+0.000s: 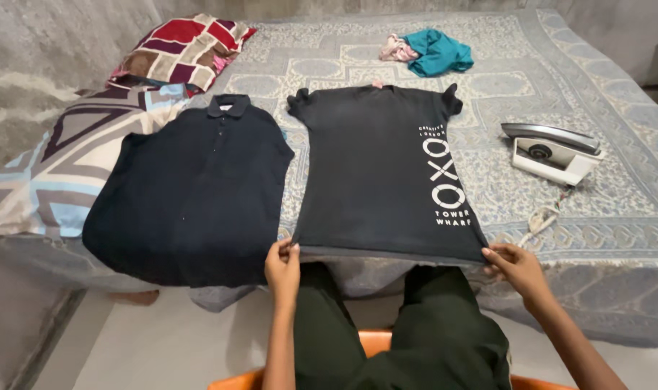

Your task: The person irons a dark blue long-sleeved shirt and a black t-shirt on a bed. They smooth the fabric with their hands, use an iron to press the garments, and flip the shirts over to iron the other side.

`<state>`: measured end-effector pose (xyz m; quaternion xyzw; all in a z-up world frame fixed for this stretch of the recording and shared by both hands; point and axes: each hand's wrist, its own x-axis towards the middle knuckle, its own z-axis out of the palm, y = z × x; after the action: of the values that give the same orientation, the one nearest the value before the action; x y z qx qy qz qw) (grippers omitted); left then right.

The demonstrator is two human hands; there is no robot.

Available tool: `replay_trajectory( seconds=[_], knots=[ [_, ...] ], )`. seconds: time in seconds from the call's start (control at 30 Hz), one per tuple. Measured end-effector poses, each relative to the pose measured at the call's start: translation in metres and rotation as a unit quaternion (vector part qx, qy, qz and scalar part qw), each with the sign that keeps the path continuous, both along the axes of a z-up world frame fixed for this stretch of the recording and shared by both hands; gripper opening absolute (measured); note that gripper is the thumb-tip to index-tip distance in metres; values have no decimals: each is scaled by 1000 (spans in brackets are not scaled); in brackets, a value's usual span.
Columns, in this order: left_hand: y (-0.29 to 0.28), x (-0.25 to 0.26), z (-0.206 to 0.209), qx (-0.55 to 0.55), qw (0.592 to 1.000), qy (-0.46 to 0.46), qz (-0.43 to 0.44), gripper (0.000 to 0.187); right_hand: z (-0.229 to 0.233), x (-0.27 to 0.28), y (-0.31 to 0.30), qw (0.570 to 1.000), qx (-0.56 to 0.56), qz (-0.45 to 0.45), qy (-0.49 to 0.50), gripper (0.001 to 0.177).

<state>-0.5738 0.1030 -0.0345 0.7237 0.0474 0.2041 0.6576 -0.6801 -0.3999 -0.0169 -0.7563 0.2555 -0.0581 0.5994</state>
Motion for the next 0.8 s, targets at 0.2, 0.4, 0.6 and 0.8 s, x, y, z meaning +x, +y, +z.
replay_trajectory(
  seconds=[0.2,0.4,0.6,0.8],
  knots=[
    [-18,-55,52,102,992,4,69,15,20,-30,7,989,128,-6,68,30],
    [-122,-73,101,319,926,-193,-66,23,67,-18,-1,1000,-29,8,-10,29],
    [-210,-39,86,415,858,-235,-191,52,94,57,-26,995,-61,42,-69,36],
    [-219,-36,57,464,839,-214,-185,52,64,138,-106,909,-403,40,-102,60]
  ],
)
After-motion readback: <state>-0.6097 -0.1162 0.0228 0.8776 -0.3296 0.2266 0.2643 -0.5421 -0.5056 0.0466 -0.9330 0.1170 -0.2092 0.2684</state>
